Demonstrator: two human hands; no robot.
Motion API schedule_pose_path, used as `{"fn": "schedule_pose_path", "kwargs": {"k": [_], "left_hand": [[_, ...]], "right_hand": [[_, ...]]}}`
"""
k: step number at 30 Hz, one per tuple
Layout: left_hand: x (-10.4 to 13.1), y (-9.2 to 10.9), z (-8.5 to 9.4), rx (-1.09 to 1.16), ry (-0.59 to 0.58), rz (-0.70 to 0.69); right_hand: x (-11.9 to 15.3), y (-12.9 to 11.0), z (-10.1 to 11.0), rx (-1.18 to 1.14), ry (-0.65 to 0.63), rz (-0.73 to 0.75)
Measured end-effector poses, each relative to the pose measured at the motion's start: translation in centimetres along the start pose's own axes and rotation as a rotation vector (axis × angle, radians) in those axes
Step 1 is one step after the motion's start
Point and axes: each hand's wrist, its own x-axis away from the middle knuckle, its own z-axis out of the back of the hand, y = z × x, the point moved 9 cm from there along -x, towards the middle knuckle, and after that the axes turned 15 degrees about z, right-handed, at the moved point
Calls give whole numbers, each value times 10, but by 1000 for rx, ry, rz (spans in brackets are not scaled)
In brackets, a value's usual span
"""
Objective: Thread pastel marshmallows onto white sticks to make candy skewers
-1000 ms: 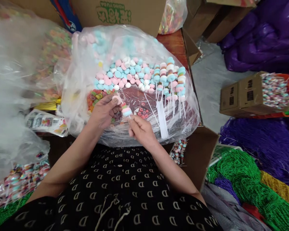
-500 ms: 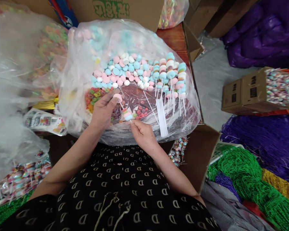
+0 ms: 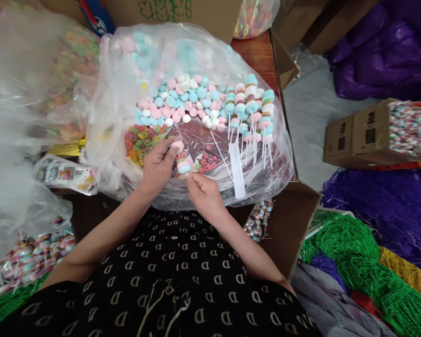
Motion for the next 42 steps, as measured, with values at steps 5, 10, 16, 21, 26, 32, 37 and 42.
{"fn": "schedule_pose_path", "kwargs": {"k": [5, 10, 16, 21, 26, 32, 37, 42], "left_hand": [[7, 8, -8, 48, -37, 3], [14, 18, -21, 86, -124, -8], [15, 9, -32, 143, -239, 59], [-11, -5, 11, 94, -127, 109], [-36, -17, 36, -404, -53, -39], [-42, -32, 17, -687, -106, -98], [-47, -31, 6, -739, -191, -101], [-41, -29, 20, -724, -183, -86]], "right_hand": [[-2, 3, 1, -49, 57, 4], [-10, 10, 5, -54, 116, 33], [-16, 21, 3, -85, 70, 12], [-15, 14, 30, -159, 181, 13], [-13, 13, 38, -181, 223, 13], [-10, 21, 34, -170, 193, 1], [-11, 20, 34, -134, 191, 5], [-9, 21, 32, -128, 187, 24]]}}
